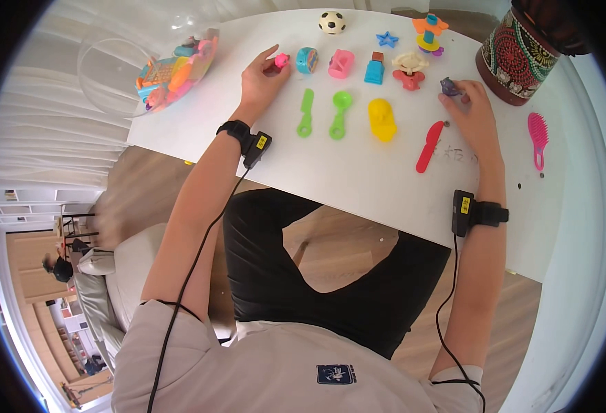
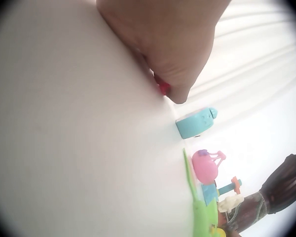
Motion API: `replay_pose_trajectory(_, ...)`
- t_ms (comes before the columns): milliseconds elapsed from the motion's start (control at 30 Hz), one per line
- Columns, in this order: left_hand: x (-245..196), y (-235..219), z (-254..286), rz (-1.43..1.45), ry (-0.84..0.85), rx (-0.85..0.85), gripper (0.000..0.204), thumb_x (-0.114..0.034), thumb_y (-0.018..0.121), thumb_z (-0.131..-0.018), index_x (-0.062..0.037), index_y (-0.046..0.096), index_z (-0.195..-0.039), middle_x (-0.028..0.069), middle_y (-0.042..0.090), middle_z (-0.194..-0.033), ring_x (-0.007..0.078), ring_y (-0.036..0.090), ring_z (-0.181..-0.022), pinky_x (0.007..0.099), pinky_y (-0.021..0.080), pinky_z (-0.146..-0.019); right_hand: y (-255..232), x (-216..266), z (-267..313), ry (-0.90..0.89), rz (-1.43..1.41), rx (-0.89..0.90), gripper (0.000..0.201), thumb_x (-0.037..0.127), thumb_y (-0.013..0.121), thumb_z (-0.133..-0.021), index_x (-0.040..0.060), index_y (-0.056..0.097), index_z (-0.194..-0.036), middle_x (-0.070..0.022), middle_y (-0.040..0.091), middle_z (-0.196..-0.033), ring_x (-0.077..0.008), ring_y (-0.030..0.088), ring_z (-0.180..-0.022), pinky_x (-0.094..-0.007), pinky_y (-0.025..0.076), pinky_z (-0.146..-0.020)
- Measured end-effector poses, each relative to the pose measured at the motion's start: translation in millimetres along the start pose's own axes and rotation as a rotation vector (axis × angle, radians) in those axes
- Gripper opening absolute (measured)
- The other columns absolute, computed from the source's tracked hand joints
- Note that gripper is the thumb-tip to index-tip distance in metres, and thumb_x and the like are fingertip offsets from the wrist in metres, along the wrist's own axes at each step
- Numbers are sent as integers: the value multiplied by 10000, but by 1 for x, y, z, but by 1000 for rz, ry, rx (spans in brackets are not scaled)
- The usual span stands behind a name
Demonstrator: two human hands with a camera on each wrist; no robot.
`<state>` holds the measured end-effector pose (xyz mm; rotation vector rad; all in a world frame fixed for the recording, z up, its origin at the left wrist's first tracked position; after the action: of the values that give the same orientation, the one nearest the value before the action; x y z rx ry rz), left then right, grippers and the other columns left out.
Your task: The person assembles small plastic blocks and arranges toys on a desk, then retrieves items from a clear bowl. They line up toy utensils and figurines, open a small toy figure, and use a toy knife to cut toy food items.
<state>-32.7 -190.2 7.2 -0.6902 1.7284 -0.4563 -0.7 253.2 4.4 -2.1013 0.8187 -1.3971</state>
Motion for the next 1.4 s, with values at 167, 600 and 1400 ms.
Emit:
replay_pose_trajectory(167, 7, -1, -3, 33, 4, -49, 611, -191, 805, -908, 35, 561, -1420, 124, 779, -1169, 150, 728, -1025, 300, 567, -970, 0, 1, 0, 20, 7, 14, 422, 322, 796, -891, 37, 706, -1189, -69, 642, -1139, -215, 626, -947, -360, 525, -860)
replay_pose_trajectory(600, 8, -1, -2, 4, 37, -62, 640, -190, 806, -900, 21, 535, -1440, 129, 779, -1165, 156, 730, -1016, 300, 569, -960, 1, 0, -1, 29, 9, 19, 423, 319, 798, -890, 34, 706, -1189, -72, 640, -1154, -217, 628, -958, -362, 526, -866)
replay_pose_trajectory(1400, 2, -2, 0, -5, 15, -58, 616, -191, 804, -911, -2, 542, -1436, 118, 775, -1170, 156, 721, -1034, 306, 559, -969, -1, 1, -1, 33, 7, 19, 400, 311, 793, -891, 38, 711, -1172, -65, 640, -1159, -212, 624, -958, -358, 524, -864)
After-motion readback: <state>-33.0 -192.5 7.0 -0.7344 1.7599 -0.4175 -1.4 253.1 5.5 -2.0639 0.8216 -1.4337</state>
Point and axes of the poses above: each hand's wrist, its own z-axis away from the middle knuckle, its own y-axis out of the palm, x = y × z, the point moved 4 cm from there along -z, towards the middle knuckle
